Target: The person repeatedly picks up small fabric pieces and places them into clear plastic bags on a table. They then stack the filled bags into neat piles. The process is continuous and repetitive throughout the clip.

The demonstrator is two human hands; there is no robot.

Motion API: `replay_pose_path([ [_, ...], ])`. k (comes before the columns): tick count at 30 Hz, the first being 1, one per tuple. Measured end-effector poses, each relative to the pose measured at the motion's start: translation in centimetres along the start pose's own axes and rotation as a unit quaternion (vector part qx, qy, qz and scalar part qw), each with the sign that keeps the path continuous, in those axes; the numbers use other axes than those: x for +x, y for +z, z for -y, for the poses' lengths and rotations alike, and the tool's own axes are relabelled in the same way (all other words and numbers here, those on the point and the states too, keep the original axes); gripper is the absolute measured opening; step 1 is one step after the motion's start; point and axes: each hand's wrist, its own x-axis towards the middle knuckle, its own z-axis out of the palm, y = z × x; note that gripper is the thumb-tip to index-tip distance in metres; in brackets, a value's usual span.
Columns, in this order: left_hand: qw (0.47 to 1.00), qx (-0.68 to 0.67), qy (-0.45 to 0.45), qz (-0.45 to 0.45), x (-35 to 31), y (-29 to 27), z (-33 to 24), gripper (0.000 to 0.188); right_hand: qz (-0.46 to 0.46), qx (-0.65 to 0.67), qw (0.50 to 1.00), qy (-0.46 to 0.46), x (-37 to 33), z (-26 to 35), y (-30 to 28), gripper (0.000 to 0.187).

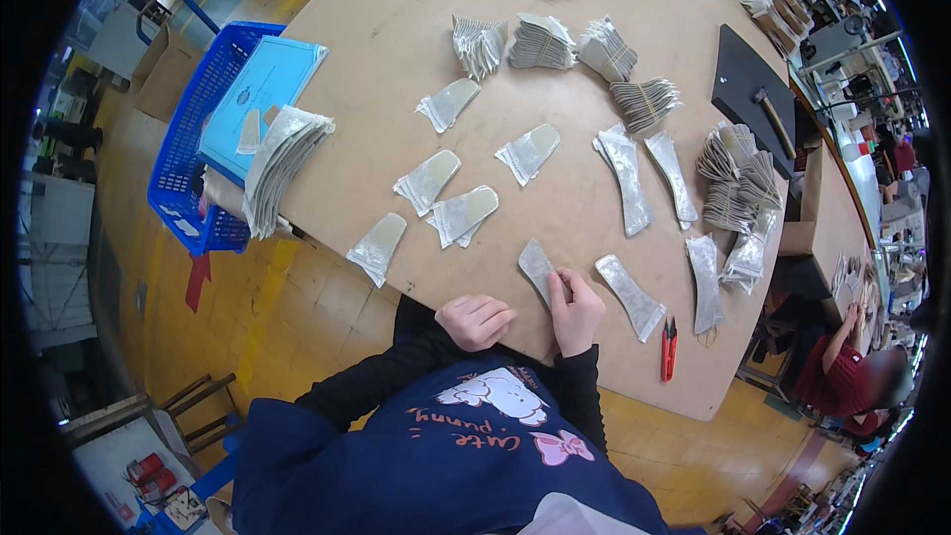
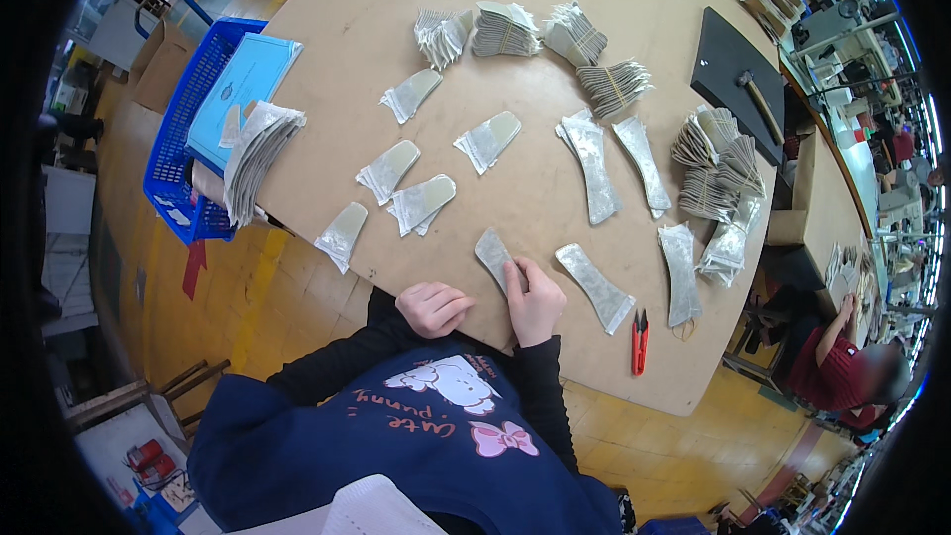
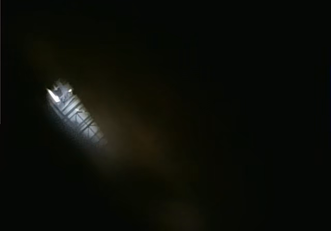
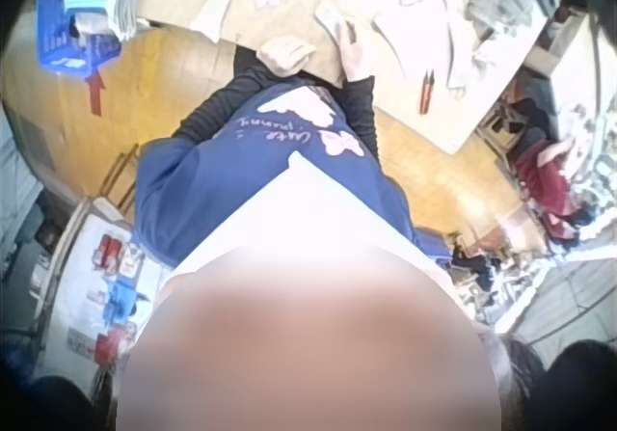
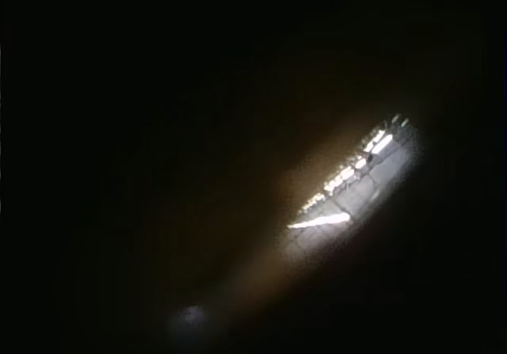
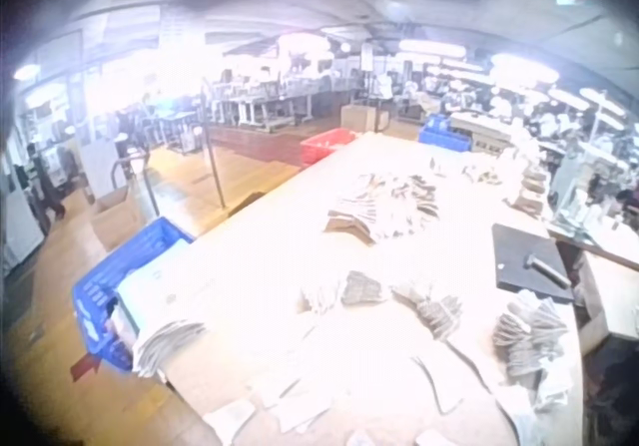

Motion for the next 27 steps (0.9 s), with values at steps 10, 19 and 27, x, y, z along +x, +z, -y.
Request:
replay_pose_path([
  [10,1.0,0.008,0.005,0.002,-0.06,-0.11,-0.1,0.024,0.007,0.015,1.0,0.012,0.17,0.44,-0.22,0.017],
  [19,0.993,-0.07,-0.091,-0.005,0.58,-0.23,-0.18,0.02,0.009,0.017,1.0,0.015,0.12,0.19,-0.09,0.018],
  [27,0.997,-0.017,-0.071,-0.029,0.33,0.06,-0.49,0.018,0.029,0.026,0.999,0.028,0.14,0.31,-0.21,0.019],
])
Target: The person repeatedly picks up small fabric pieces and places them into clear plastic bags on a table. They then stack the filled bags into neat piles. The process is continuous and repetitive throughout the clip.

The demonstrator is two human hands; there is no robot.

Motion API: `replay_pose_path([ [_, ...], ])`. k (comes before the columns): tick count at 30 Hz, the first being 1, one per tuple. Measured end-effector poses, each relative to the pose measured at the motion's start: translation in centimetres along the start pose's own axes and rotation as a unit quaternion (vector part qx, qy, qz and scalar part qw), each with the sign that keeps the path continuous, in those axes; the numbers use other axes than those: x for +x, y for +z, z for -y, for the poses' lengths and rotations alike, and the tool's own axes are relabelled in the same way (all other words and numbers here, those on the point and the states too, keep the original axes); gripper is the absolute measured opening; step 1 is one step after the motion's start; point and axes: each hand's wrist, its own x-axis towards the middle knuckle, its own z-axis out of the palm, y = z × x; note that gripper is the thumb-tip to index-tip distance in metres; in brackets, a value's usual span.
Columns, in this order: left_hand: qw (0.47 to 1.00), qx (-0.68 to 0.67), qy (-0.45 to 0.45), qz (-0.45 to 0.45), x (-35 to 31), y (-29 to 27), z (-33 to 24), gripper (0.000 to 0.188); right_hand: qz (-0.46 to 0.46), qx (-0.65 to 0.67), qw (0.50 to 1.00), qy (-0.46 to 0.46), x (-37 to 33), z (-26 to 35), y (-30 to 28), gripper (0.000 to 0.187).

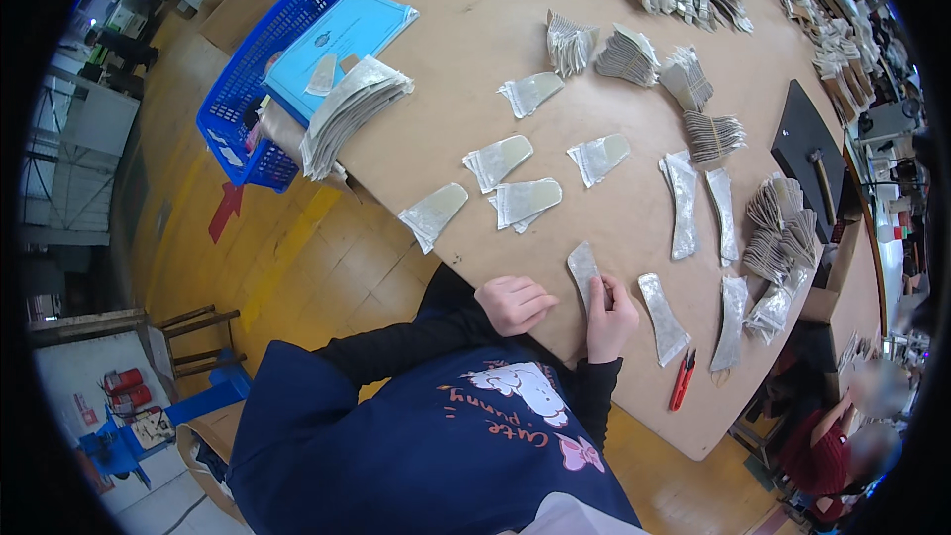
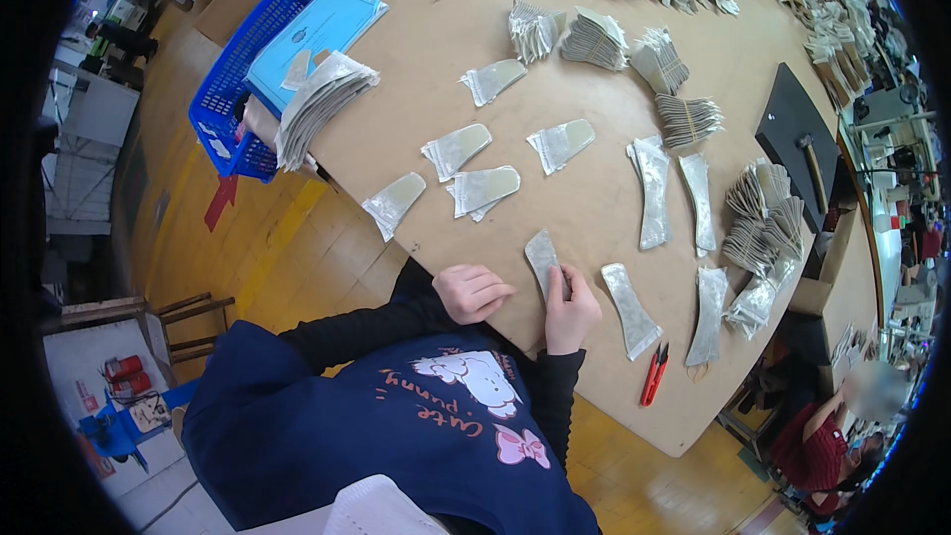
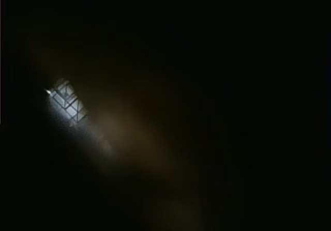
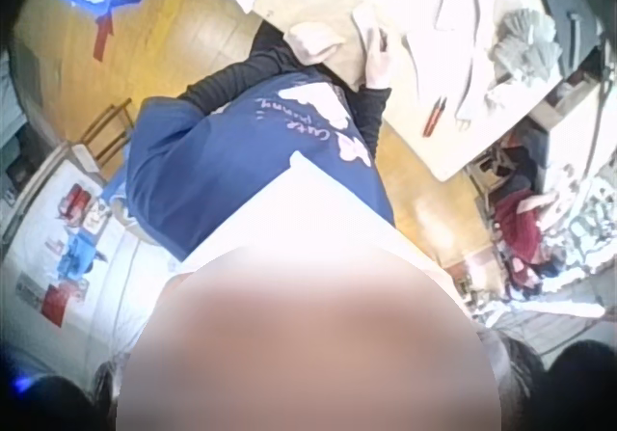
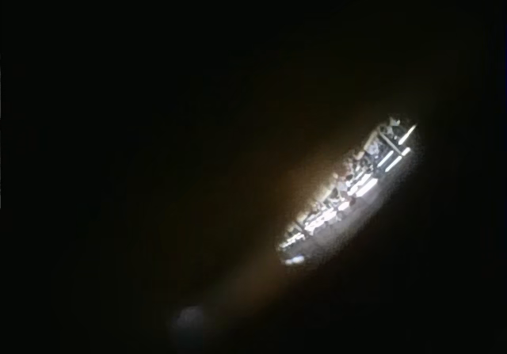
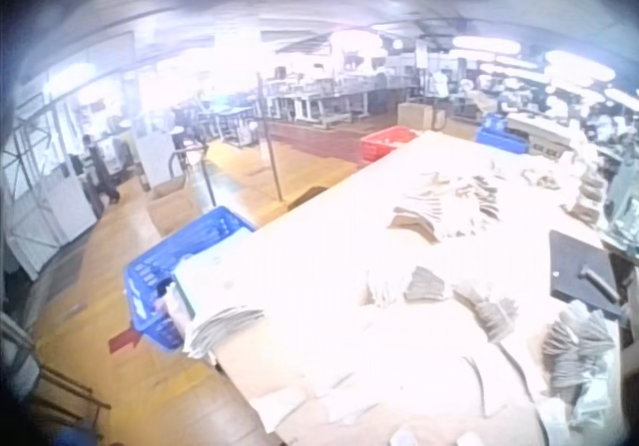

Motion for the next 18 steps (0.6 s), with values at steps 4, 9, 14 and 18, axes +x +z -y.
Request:
replay_pose_path([
  [4,0.997,-0.063,-0.046,0.001,0.5,-0.9,0.1,0.015,-0.003,-0.021,1.0,-0.005,0.0,0.0,-0.1,0.019],
  [9,0.96,0.021,-0.253,-0.121,0.9,-5.9,3.7,0.015,-0.003,-0.03,1.0,-0.007,0.0,-0.2,-0.2,0.019],
  [14,0.911,0.154,-0.383,-0.013,-1.7,-10.6,9.3,0.042,-0.004,-0.029,1.0,0.0,-0.1,-0.5,0.0,0.02],
  [18,0.942,0.142,-0.304,0.018,-1.7,-11.3,9.7,0.041,0.008,0.056,0.998,0.031,-0.4,-0.8,-0.4,0.019],
])
